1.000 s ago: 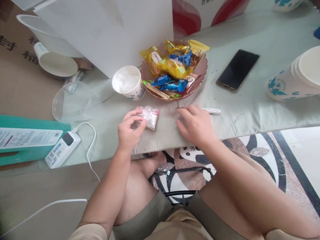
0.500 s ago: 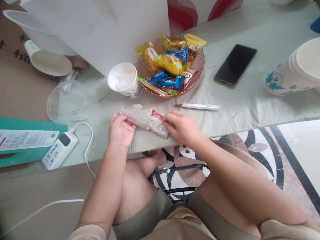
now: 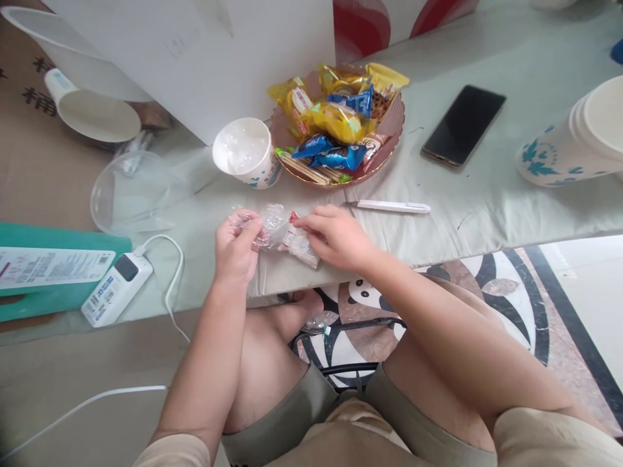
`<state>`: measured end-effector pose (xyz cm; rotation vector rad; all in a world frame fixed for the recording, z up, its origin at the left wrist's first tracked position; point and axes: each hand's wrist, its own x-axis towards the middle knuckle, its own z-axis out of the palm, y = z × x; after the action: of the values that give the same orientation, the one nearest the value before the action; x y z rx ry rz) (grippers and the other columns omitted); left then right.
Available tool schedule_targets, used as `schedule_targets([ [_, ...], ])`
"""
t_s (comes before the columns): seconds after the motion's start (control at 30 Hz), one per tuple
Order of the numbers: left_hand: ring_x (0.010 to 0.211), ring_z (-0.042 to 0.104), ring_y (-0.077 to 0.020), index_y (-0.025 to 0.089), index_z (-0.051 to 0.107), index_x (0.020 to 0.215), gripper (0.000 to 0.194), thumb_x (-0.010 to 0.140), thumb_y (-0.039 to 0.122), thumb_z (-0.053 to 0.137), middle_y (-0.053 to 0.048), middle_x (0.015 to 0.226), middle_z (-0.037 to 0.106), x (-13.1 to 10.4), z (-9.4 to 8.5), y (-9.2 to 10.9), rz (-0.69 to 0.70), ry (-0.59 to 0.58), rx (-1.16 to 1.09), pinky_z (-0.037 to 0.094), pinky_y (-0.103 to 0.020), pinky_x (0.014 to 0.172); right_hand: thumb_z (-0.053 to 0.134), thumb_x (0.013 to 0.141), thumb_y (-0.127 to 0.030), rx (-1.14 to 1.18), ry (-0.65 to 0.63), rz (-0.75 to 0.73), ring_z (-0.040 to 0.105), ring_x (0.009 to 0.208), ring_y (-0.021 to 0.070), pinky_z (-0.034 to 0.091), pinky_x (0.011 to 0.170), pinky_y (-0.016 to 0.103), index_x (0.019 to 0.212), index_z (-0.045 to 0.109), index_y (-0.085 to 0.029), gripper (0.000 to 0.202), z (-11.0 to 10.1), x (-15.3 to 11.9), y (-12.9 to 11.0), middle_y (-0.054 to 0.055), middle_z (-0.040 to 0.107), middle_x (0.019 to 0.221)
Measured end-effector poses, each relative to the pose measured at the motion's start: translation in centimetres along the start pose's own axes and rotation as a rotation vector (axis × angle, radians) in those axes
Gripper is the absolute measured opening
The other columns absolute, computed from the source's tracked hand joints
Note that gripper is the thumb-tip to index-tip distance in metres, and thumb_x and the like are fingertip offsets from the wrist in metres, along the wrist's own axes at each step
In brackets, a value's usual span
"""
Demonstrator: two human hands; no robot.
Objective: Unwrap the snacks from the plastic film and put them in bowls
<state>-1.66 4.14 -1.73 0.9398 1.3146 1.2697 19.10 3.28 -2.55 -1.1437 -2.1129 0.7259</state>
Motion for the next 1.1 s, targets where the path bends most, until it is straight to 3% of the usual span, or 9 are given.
schedule_targets([
  [0.1,0.055,0.049,-0.0075,0.018,0.06,0.069,0.019,0.063,0.023,0.078,0.004,0.063,0.052,0.7,-0.7,0.3,0.021,0.126,-0.074,0.038,-0.02,0.052,0.052,0.086,-0.013,-0.004,0.062,0.01,0.064,0.083,0.0222,0.051,0.078,0.036,0.086,0.073,-0.019,0.022,-0.6,-0.3,0.4,0.008,0.068,0.085],
  [0.23,0.053,0.051,-0.0081,0.019,0.057,0.067,0.013,0.06,0.018,0.069,0.005,0.059,0.05,1.3,-1.9,0.6,0.0,0.223,-0.114,0.04,-0.019,0.051,0.053,0.083,-0.012,-0.006,0.22,0.023,0.065,0.083,0.0224,0.051,0.078,0.036,0.081,0.068,-0.021,0.017,-1.6,-1.1,0.8,0.007,0.067,0.084],
  [0.33,0.054,0.054,-0.0092,0.02,0.054,0.067,0.02,0.057,0.018,0.071,0.004,0.064,0.057,1.1,-1.8,0.8,-0.079,0.106,-0.118,0.042,-0.02,0.05,0.054,0.084,-0.014,0.005,0.246,-0.019,0.068,0.1,0.026,0.053,0.09,0.041,0.098,0.07,-0.021,0.023,-1.4,-1.1,0.6,0.01,0.072,0.106],
  [0.4,0.056,0.059,-0.0116,0.021,0.056,0.074,0.029,0.055,0.02,0.077,0.002,0.072,0.064,0.6,-1.3,0.9,-0.123,-0.043,-0.107,0.046,-0.022,0.05,0.055,0.086,-0.018,0.01,0.15,-0.047,0.067,0.11,0.028,0.052,0.096,0.043,0.116,0.069,-0.021,0.033,-0.9,-0.6,0.2,0.012,0.072,0.119],
  [0.5,0.049,0.053,-0.0105,0.022,0.063,0.09,0.04,0.059,0.028,0.087,0.004,0.065,0.06,-0.1,-0.4,0.5,-0.135,-0.192,-0.043,0.042,-0.022,0.046,0.054,0.088,-0.018,0.001,0.001,-0.007,0.069,0.096,0.0256,0.052,0.088,0.04,0.117,0.072,-0.019,0.035,0.0,0.1,-0.3,0.01,0.075,0.102],
  [0.57,0.044,0.043,-0.0073,0.019,0.067,0.088,0.034,0.066,0.036,0.087,0.006,0.057,0.053,-0.1,-0.1,0.0,-0.107,-0.198,0.028,0.034,-0.02,0.042,0.053,0.089,-0.016,-0.009,0.005,0.019,0.068,0.087,0.0233,0.052,0.083,0.038,0.108,0.076,-0.018,0.03,0.3,0.2,-0.4,0.009,0.074,0.091],
  [0.7,0.044,0.039,-0.0055,0.018,0.064,0.072,0.027,0.073,0.037,0.083,0.005,0.056,0.048,0.4,-0.3,-0.6,-0.016,-0.037,0.049,0.029,-0.019,0.041,0.055,0.095,-0.024,0.035,0.15,0.011,0.069,0.087,0.0218,0.053,0.081,0.036,0.096,0.08,-0.02,0.025,0.0,-0.3,-0.4,0.01,0.074,0.093],
  [0.87,0.047,0.041,-0.0055,0.018,0.062,0.075,0.017,0.081,0.026,0.076,0.005,0.061,0.048,1.4,-1.0,-0.3,0.036,0.177,0.012,0.031,-0.018,0.043,0.06,0.09,-0.024,0.12,0.272,0.072,0.072,0.091,0.0221,0.055,0.087,0.038,0.086,0.076,-0.022,0.016,-1.3,-1.3,-0.2,0.007,0.076,0.097],
  [1.1,0.054,0.047,-0.0096,0.018,0.061,0.081,0.01,0.09,0.021,0.061,0.003,0.065,0.05,2.6,-3.2,-1.1,0.139,0.355,0.335,0.039,-0.021,0.051,0.053,0.075,-0.018,-0.099,0.364,0.349,0.07,0.085,0.026,0.055,0.081,0.042,0.077,0.066,-0.023,0.014,-4.2,-3.0,1.5,0.006,0.074,0.082],
])
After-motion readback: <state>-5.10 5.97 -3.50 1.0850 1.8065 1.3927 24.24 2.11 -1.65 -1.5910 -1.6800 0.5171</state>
